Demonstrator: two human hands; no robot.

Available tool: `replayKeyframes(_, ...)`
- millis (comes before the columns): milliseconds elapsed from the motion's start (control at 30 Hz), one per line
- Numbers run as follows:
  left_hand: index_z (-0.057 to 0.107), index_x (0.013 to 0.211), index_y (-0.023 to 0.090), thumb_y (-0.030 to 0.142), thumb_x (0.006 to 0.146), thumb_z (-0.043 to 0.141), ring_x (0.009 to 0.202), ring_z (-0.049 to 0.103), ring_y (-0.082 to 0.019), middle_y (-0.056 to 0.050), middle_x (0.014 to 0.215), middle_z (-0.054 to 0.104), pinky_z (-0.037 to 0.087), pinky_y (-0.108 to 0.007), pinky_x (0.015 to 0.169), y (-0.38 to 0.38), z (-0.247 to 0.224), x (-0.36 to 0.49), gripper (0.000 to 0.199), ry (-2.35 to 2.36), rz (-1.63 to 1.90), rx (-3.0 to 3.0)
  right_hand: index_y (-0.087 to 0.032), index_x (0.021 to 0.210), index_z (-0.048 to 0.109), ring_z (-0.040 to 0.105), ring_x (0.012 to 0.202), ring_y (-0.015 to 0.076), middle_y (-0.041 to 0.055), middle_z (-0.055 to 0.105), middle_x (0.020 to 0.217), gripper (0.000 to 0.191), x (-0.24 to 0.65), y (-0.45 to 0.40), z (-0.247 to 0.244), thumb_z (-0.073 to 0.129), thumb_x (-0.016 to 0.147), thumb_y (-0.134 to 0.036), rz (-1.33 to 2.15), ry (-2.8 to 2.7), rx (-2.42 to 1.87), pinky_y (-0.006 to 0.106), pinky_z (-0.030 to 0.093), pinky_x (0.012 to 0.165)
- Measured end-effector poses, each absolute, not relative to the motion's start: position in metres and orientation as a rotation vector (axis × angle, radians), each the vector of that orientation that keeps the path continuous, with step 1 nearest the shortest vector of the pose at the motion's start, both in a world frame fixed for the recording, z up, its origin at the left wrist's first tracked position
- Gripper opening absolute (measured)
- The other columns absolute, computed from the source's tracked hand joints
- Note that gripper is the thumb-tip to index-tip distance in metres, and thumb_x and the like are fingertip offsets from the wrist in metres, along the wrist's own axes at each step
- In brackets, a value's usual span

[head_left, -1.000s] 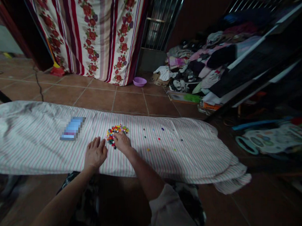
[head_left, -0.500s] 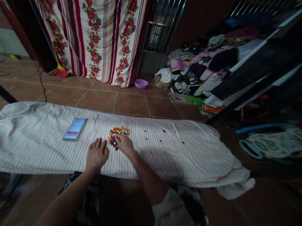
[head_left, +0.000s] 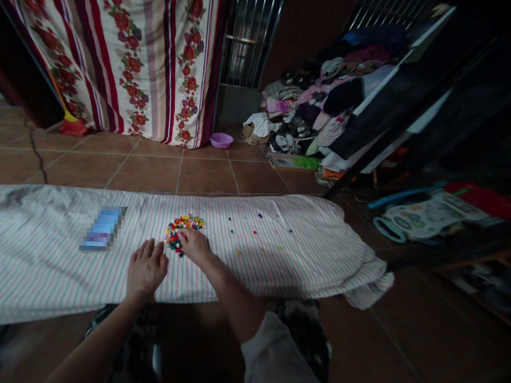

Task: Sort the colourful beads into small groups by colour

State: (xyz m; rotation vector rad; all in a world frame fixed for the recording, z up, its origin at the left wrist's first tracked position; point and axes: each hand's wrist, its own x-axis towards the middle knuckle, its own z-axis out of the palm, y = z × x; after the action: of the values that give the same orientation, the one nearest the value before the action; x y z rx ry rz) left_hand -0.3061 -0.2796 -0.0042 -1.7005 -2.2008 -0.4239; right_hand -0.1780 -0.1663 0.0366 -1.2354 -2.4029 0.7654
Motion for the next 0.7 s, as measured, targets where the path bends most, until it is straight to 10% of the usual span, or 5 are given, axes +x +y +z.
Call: replayKeyframes(700,0.059,0.122,0.016,0.030,0.087,0.039,0.124,0.047,-0.030,-0.017,0.130,0.056,0.039,-0.047,0.099,-0.282,0.002,-0.303,0.043,-2.259,-0.489,-1.725,-0.023,0.103,0.064,0.062,0.081,0.0137,0.0010,0.069,0.092,0.022,-0.090,-0.126,0.032,0.048,0.089,-0.026,0.568,-2.069,-1.484,0.022,0.043,0.074)
